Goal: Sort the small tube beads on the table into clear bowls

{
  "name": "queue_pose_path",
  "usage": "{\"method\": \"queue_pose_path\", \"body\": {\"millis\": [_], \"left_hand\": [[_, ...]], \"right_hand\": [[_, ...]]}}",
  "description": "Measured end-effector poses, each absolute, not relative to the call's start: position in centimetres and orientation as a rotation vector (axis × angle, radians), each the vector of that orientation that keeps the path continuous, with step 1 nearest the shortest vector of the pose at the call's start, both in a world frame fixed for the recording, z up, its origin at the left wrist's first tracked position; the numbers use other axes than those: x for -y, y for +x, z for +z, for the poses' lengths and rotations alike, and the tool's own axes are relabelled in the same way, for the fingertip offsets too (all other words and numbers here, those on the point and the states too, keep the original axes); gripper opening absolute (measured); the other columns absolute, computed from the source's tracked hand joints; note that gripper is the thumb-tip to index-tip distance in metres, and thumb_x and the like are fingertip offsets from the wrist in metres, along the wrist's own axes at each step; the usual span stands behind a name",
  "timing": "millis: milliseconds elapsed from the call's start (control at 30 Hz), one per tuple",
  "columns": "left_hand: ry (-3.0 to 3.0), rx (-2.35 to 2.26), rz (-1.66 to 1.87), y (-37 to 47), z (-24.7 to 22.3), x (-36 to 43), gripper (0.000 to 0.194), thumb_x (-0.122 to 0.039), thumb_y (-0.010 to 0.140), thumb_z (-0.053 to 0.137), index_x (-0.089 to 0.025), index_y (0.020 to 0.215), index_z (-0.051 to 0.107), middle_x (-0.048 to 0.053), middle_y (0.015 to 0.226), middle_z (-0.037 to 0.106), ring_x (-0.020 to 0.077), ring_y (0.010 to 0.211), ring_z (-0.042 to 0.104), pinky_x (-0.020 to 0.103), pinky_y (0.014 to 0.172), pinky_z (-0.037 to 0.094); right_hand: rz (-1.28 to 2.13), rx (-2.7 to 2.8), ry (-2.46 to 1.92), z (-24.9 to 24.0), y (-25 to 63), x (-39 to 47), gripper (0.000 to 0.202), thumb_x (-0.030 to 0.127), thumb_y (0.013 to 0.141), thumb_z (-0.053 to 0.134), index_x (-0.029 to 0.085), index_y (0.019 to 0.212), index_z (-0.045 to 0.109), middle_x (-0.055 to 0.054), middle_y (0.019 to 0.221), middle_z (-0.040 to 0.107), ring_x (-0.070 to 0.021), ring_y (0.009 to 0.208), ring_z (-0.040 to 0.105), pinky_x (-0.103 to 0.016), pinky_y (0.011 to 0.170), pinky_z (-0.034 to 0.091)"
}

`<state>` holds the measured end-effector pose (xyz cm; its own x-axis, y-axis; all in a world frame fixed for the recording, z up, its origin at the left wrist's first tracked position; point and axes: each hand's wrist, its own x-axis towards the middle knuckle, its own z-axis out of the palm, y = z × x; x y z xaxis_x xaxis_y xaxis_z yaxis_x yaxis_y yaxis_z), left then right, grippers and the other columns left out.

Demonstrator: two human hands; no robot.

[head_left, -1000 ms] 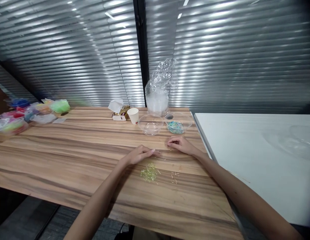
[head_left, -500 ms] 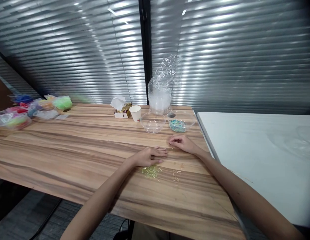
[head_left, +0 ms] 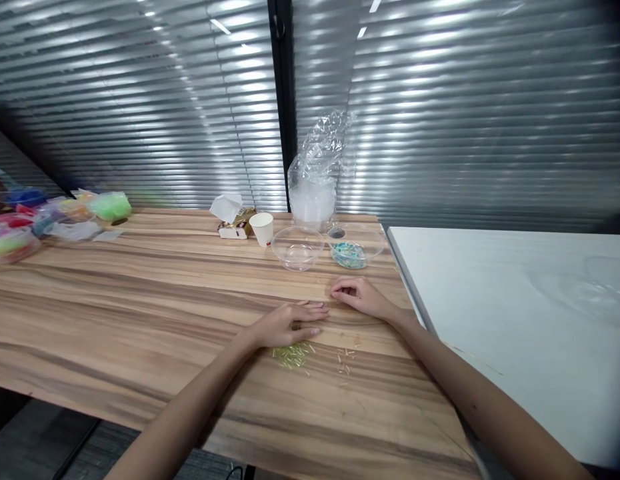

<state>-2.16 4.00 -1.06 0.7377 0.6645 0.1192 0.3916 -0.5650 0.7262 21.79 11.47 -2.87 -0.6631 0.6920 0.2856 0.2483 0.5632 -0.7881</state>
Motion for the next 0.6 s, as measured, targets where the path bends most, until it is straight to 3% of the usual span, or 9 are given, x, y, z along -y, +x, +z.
{"method": "queue_pose_path", "body": {"millis": [233,600], "left_hand": [[2.208,-0.847,0.59,-1.6,-1.2,-3.7,0.036,-0.031,0.095,0.05,-0.023,0.129,0.057,0.005,0.129,0.057,0.0213,0.127,0.048,0.037,0.112,0.032],[2.176,-0.88,0.621,-1.4,-1.3,-3.2,0.036,-0.036,0.094,0.05,-0.023,0.127,0.059,0.006,0.128,0.059,0.0223,0.127,0.048,0.038,0.11,0.034]], "right_hand": [[1.017,2.112,-0.869,-3.5,21.7,-11.4,0.025,0.036,0.087,0.057,0.018,0.097,0.07,-0.009,0.1,0.071,-0.0238,0.088,0.065,-0.035,0.077,0.051],[0.8,1.966,-0.911,-4.0,21.6,-11.2,0.025,0.035,0.086,0.052,0.021,0.096,0.07,-0.008,0.092,0.072,-0.0236,0.077,0.067,-0.035,0.069,0.054]]}}
